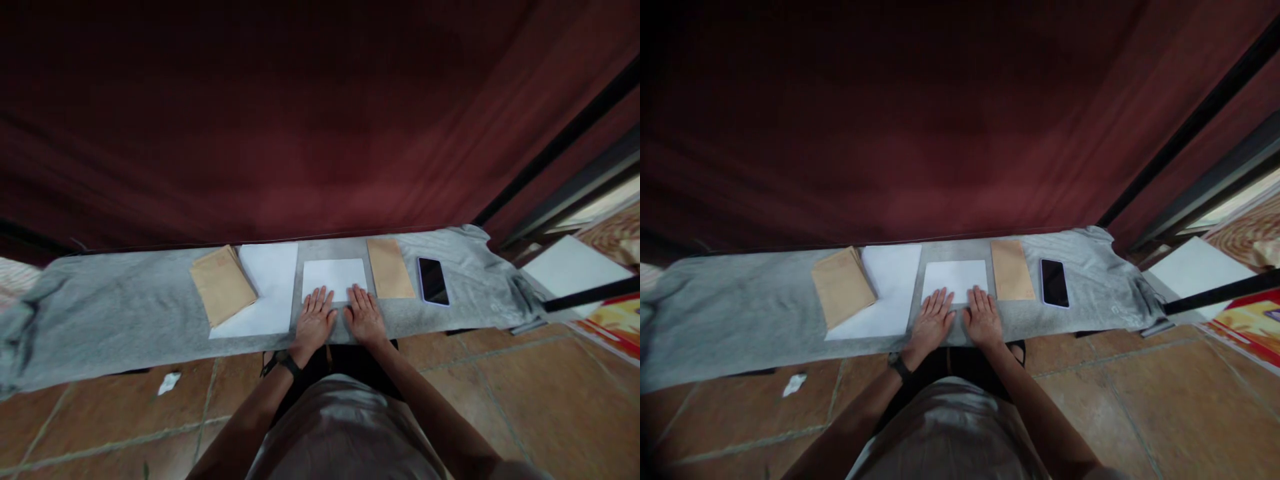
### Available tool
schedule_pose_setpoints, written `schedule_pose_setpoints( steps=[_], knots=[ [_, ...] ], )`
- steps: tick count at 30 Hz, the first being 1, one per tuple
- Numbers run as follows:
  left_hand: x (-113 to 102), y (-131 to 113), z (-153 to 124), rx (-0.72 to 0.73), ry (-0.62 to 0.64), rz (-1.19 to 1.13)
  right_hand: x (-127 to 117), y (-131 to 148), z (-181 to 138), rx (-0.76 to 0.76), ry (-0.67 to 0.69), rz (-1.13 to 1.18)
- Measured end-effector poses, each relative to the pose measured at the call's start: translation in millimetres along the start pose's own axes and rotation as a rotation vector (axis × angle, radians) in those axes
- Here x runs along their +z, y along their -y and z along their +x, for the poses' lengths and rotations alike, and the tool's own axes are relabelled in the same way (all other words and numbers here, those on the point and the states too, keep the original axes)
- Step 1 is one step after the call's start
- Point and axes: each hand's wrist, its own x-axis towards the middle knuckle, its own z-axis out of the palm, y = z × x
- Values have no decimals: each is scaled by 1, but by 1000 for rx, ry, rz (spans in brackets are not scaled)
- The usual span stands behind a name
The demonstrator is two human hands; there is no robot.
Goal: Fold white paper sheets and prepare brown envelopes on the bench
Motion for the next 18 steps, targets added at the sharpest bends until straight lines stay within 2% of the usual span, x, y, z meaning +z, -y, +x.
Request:
schedule_pose_setpoints(
  steps=[7, 13, 18],
  knots=[
    [-4, -5, 1, -9, 39, -9, -6, 2, 7, 11, 31, 51],
    [-8, -7, 1, 0, 85, 6, -7, 19, 10, -144, 134, 101],
    [-7, -7, 1, -2, 75, 1, -7, 14, 5, -127, 120, 76]
  ],
)
